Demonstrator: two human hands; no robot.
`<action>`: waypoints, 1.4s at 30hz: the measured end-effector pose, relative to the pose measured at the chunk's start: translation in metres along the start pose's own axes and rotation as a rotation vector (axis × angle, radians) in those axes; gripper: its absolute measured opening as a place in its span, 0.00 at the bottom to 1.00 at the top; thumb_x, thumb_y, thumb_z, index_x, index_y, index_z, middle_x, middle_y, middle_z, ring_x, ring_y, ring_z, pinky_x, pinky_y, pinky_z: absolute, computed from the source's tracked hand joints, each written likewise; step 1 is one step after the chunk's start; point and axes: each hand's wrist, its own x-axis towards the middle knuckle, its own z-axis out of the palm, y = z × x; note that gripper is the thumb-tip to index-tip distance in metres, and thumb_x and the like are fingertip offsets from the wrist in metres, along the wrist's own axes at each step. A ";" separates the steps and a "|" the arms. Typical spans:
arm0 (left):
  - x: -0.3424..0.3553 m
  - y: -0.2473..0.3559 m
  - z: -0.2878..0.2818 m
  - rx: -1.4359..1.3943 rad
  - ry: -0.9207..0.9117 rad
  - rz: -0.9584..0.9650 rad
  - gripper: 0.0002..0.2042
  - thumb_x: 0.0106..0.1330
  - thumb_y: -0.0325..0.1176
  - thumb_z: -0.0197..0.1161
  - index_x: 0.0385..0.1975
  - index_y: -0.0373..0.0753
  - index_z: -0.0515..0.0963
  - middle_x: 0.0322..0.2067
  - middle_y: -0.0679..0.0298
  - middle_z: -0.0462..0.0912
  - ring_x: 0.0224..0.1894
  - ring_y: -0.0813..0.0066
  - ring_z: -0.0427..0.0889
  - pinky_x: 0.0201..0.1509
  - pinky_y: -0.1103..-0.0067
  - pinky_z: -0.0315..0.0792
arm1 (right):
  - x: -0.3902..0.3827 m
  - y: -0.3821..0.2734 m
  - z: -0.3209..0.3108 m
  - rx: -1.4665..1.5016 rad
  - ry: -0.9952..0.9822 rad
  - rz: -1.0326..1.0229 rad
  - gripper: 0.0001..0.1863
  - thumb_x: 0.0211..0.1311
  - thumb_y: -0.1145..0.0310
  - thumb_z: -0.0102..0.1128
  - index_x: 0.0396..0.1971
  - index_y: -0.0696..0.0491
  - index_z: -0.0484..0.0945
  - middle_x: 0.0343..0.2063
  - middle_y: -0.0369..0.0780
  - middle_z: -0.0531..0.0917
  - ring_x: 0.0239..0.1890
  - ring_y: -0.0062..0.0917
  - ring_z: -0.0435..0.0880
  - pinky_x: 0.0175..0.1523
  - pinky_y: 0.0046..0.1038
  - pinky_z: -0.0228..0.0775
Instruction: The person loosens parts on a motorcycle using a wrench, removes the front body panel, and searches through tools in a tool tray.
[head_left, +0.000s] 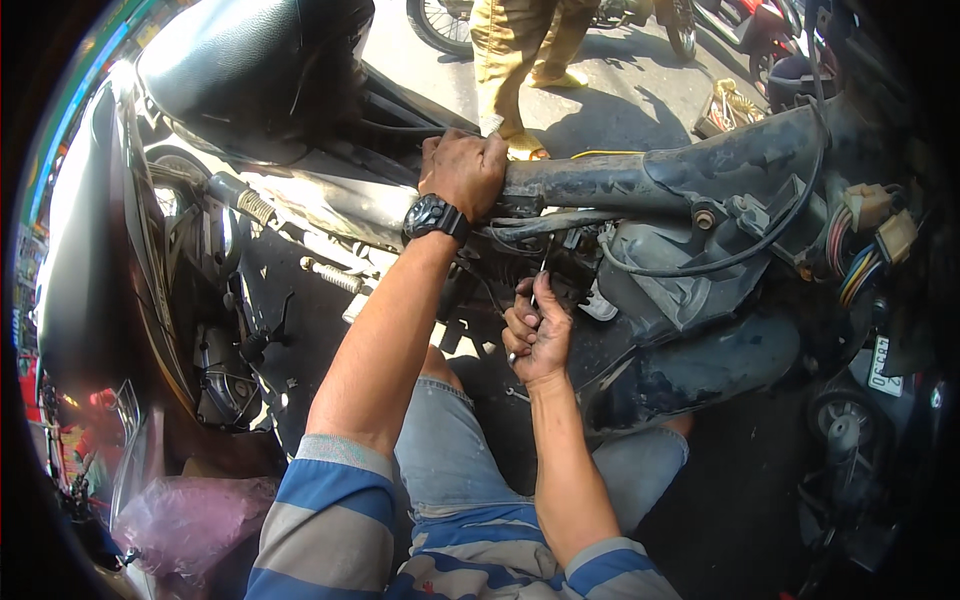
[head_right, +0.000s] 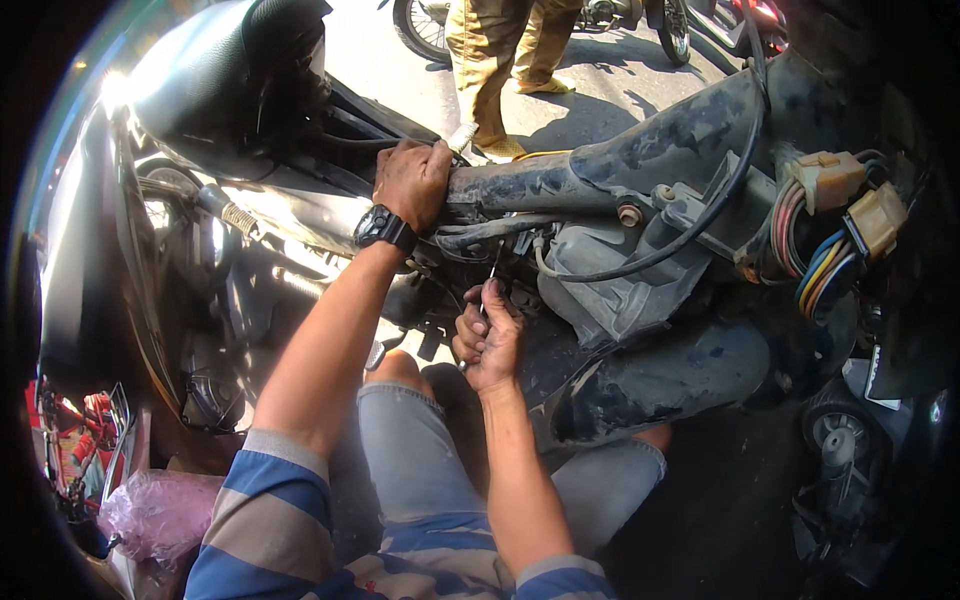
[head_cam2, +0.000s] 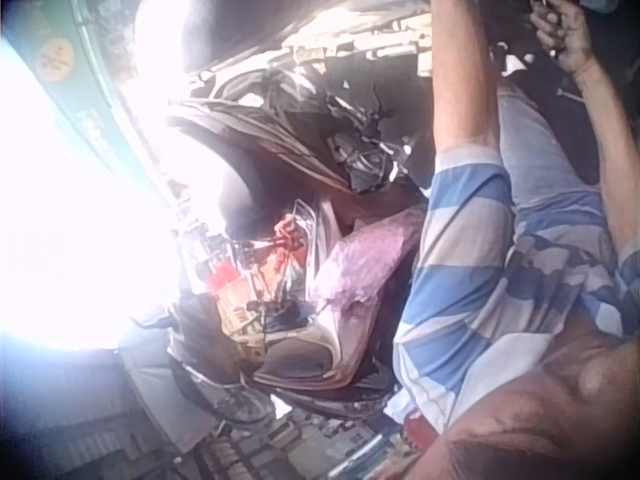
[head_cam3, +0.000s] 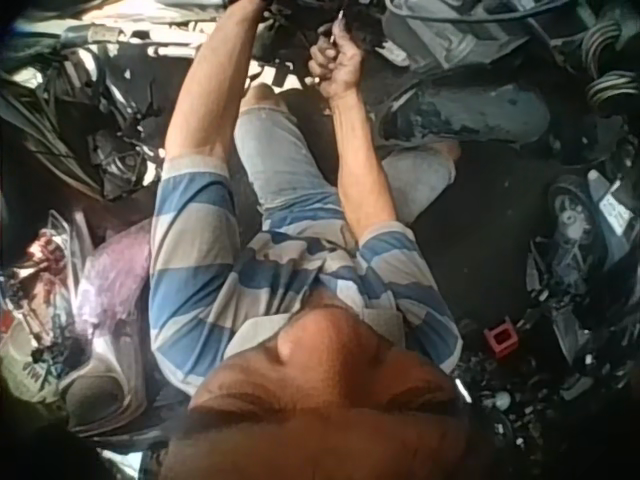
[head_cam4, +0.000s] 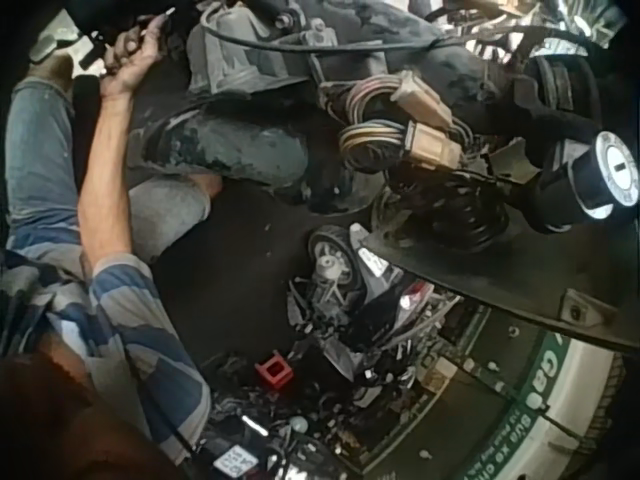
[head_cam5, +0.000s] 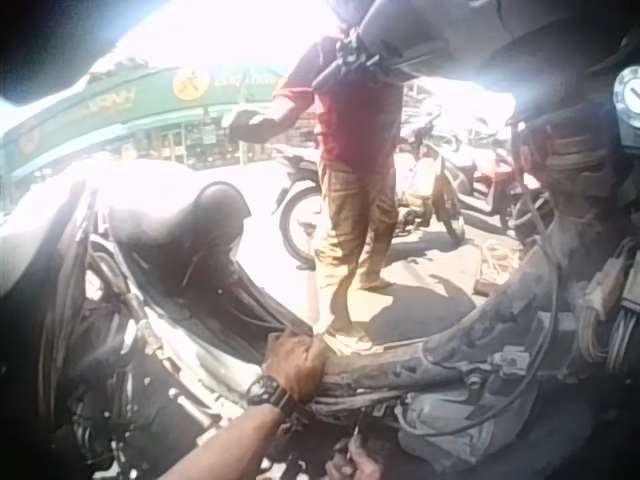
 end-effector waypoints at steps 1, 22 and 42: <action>-0.001 -0.001 0.000 0.001 0.000 -0.001 0.23 0.71 0.41 0.39 0.32 0.36 0.83 0.39 0.53 0.87 0.51 0.51 0.79 0.59 0.59 0.63 | 0.000 0.002 0.000 -0.007 0.003 -0.007 0.19 0.74 0.50 0.54 0.35 0.52 0.75 0.14 0.27 0.61 0.11 0.10 0.52 0.13 0.16 0.39; -0.006 -0.030 -0.065 -0.103 0.156 -0.030 0.23 0.71 0.41 0.42 0.22 0.36 0.83 0.31 0.53 0.86 0.45 0.54 0.80 0.57 0.60 0.64 | -0.001 0.068 0.089 -1.107 0.476 -0.890 0.25 0.77 0.53 0.49 0.31 0.62 0.76 0.18 0.40 0.72 0.20 0.27 0.70 0.27 0.33 0.63; -0.062 0.119 -0.357 -0.210 -0.014 -0.090 0.23 0.73 0.41 0.40 0.29 0.35 0.82 0.41 0.51 0.84 0.52 0.50 0.76 0.65 0.60 0.60 | -0.254 0.027 0.257 -1.164 0.465 -0.866 0.13 0.68 0.73 0.54 0.42 0.68 0.78 0.28 0.56 0.83 0.31 0.49 0.84 0.36 0.40 0.71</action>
